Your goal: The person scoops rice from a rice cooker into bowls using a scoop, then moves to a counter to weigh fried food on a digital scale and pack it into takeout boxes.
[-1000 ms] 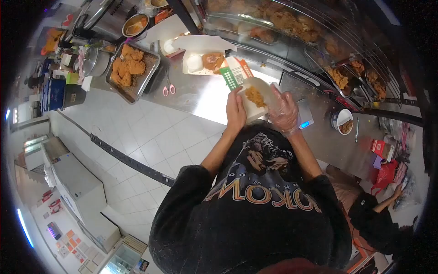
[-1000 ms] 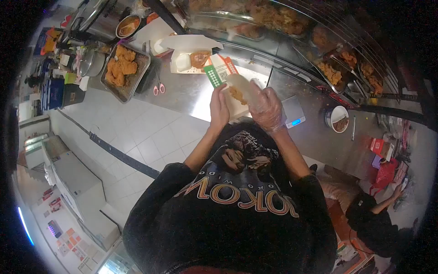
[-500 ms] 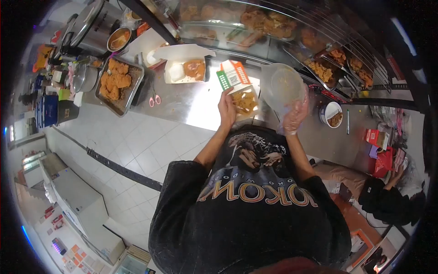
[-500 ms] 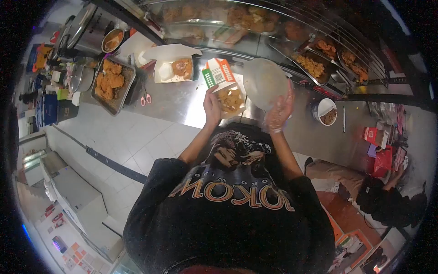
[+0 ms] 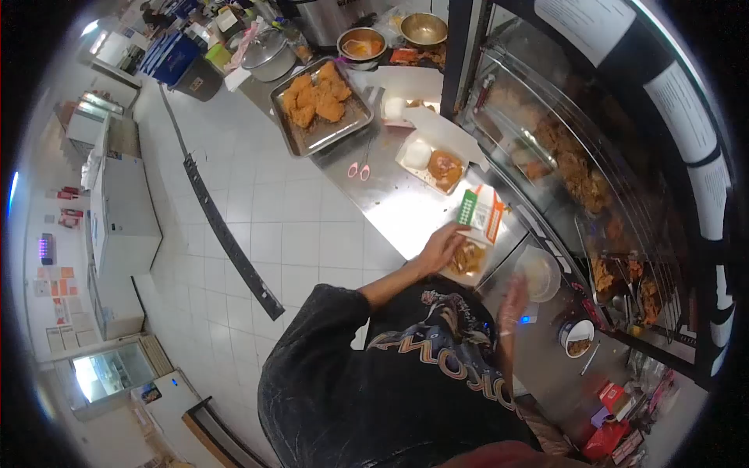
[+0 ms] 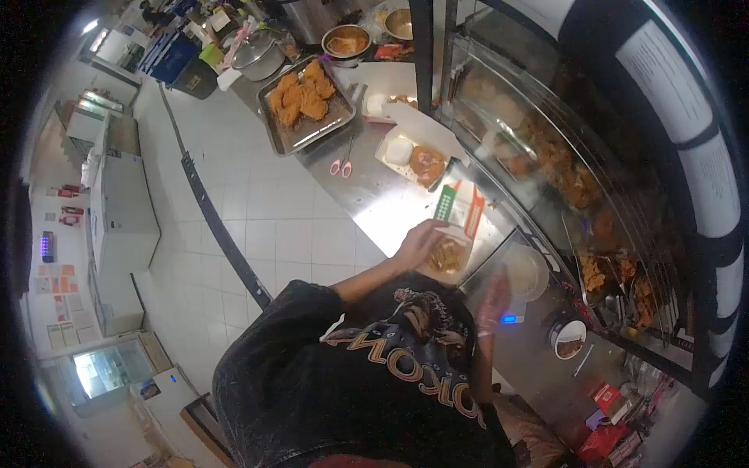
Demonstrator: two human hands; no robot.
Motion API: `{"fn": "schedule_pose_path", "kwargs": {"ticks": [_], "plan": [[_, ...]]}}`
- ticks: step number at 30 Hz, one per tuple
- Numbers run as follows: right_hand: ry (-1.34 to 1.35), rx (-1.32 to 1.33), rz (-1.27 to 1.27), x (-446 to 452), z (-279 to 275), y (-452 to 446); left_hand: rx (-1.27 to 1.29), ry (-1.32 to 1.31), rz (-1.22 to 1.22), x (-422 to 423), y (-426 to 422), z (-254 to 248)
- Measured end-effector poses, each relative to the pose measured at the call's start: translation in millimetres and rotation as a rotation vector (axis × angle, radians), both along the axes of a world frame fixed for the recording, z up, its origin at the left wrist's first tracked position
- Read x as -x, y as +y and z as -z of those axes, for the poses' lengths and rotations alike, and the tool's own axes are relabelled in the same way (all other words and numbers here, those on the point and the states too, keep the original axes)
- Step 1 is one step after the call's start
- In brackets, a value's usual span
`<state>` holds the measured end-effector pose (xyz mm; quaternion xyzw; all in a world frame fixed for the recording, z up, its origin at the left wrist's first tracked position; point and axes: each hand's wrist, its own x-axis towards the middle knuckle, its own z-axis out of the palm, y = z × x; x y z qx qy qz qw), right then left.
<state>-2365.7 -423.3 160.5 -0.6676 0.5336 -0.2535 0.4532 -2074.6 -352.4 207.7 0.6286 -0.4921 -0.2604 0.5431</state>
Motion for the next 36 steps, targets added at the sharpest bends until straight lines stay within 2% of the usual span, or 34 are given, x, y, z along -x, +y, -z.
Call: {"fn": "schedule_pose_path", "kwargs": {"ticks": [2,4,7,9,10,11,12,13,14,15,17,19,21,23,26,27,28,29,31,32,34,36], "plan": [[-0.171,-0.221,-0.046,-75.1,-49.7,11.4,-0.064,0.079,0.095,-6.7,-2.8,-22.2],[-0.377,-0.485,-0.01,-120.9,-71.7,9.1,-0.057,0.104,0.169,-12.8,-7.4,-31.2],[-0.214,-0.207,-0.015,-127.7,-68.7,2.9,0.118,-0.084,0.156,-33.1,-13.0,-42.0],[-0.168,-0.067,0.027,-105.6,-58.0,-2.1,-0.217,-0.04,-0.026,-63.9,-13.8,-54.2],[-0.139,0.008,0.083,-88.2,-55.6,1.1,-0.32,-0.042,-0.199,-90.0,-26.3,-34.1],[-0.102,-0.025,0.112,-67.6,-64.8,6.8,-0.201,-0.34,-0.387,-118.3,-37.5,-9.7],[-0.068,-0.056,0.173,-45.2,-81.9,9.7,-0.232,-0.527,-0.47,-153.2,-50.8,16.6],[-0.059,-0.071,0.24,-21.9,-93.6,11.1,-0.106,-1.154,-0.321,-203.5,-44.8,59.9],[0.064,-0.106,0.391,4.8,-100.7,21.7,-0.059,-0.481,-0.312,-183.9,-72.1,-45.0],[0.173,-0.161,0.549,33.2,-101.9,30.4,-0.191,-0.349,-0.192,-228.6,-81.1,24.5],[0.062,-0.029,0.653,94.6,-95.3,56.7,-0.396,-0.35,-0.156,-233.5,-103.5,34.9],[-0.031,0.051,0.889,150.9,-87.5,76.7,-0.512,-0.576,-0.07,-229.1,-111.5,46.7],[-0.101,0.108,1.064,202.0,-67.3,95.9,-0.55,-0.585,-0.283,-196.1,-112.5,46.7],[-0.147,0.142,1.244,235.8,-47.8,120.1,-0.523,-0.608,-0.284,-187.0,-109.2,35.2],[-0.286,0.041,1.512,278.4,-32.6,126.3,-0.436,-0.64,-0.249,-161.6,-90.1,12.0],[-0.326,0.037,1.536,281.1,-41.4,122.0,-0.402,-0.655,-0.231,-152.5,-84.5,1.9],[-0.365,0.037,1.571,269.2,-57.5,118.9,-0.497,-0.711,-0.234,-163.7,-81.3,14.4],[-0.407,0.038,1.608,261.1,-64.8,116.7,-0.443,-0.746,-0.251,-177.2,-75.6,30.8],[-0.322,-0.061,1.644,279.9,-44.6,115.2,-0.342,-0.809,-0.288,-176.8,-54.9,51.1],[-0.28,-0.12,1.656,289.9,-32.5,113.6,-0.379,-0.781,-0.269,-173.0,-44.3,56.3],[-0.166,-0.198,1.636,342.1,32.6,119.1,-0.47,-0.728,-0.247,-159.8,-9.4,50.6],[-0.047,-0.218,1.591,404.9,38.1,86.0,-0.503,-0.722,-0.239,-95.4,11.5,0.1]]}}
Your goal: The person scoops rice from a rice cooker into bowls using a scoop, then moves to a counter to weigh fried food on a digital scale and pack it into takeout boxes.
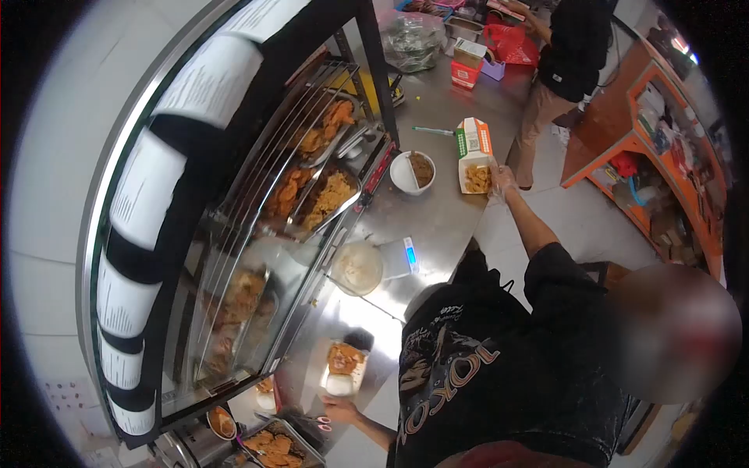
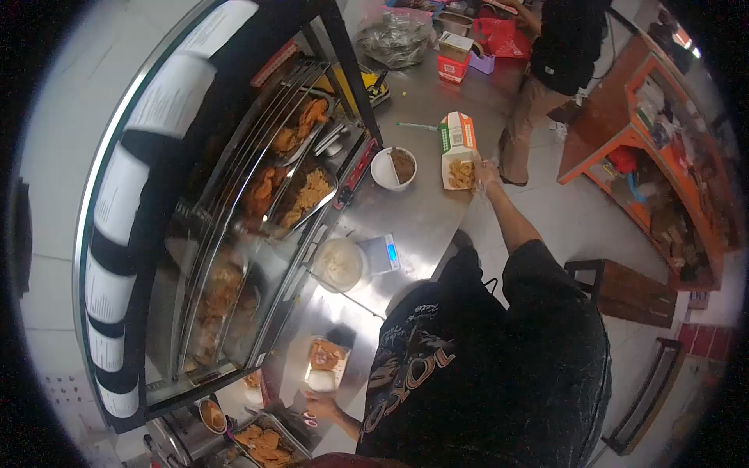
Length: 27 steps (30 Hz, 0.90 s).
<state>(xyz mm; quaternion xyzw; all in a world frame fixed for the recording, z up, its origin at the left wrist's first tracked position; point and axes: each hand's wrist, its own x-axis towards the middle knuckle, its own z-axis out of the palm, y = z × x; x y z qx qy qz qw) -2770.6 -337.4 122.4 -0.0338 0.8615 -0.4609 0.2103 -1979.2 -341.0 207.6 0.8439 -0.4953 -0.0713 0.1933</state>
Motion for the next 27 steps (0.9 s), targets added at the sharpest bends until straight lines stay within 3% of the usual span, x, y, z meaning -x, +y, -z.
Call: {"fn": "schedule_pose_path", "kwargs": {"ticks": [1,2,5,7,9,10,11,12,13,14,15,16,17,18,20,22,25,27], "plan": [[0.044,-0.033,-0.022,26.3,-9.3,-17.2,-0.014,0.008,-0.007,30.8,5.4,-16.0],[0.089,-0.069,-0.049,53.6,-17.0,-37.5,0.147,0.136,0.013,40.8,15.6,3.8],[0.062,0.119,-0.112,199.6,16.0,-128.8,0.047,0.255,-0.018,176.1,31.4,-53.6],[0.238,-0.378,-0.323,233.1,-30.8,-141.1,0.102,0.368,-0.058,257.9,37.1,-82.0],[0.376,-0.543,-0.463,254.0,-68.8,-159.8,0.172,0.589,0.026,350.0,33.2,-117.5],[0.439,-0.514,-0.486,250.5,-87.7,-157.3,0.066,0.409,0.212,361.0,36.2,-102.0],[0.51,-0.489,-0.515,245.7,-112.6,-151.8,0.059,0.327,0.166,386.5,36.5,-83.6],[0.537,-0.397,-0.526,226.1,-136.3,-143.8,0.098,0.408,0.166,437.4,14.0,-87.0],[0.512,-0.316,-0.556,208.8,-151.6,-124.8,-0.102,0.494,0.169,477.1,4.1,-95.1],[0.412,-0.236,-0.591,193.0,-157.9,-103.9,-0.006,0.578,0.27,514.3,-4.4,-79.7],[0.162,-0.162,-0.656,182.1,-149.4,-80.2,-0.102,0.567,0.243,548.3,-10.7,-64.1],[-0.094,-0.093,-0.714,166.5,-139.3,-52.4,0.032,0.738,0.369,575.0,-14.8,-32.2],[-0.348,-0.024,-0.761,151.8,-129.3,-27.9,-0.015,0.794,0.382,605.7,-22.9,-22.3],[-0.597,0.045,-0.803,141.9,-118.2,-14.7,-0.072,0.712,0.409,637.4,-34.6,-26.0],[-0.143,-0.013,-0.928,141.2,-84.9,-3.5,-0.095,0.549,0.505,677.7,-56.2,-5.4],[0.709,0.08,-1.106,168.2,51.6,-0.9,-0.093,0.456,0.554,704.5,-71.1,-8.1],[0.14,0.084,-0.935,172.1,-19.3,-16.1,-0.217,0.451,0.512,709.8,-83.4,5.9],[0.251,-0.019,-1.049,162.4,-63.0,-32.6,-0.372,0.557,0.54,695.2,-85.2,2.6]]}}
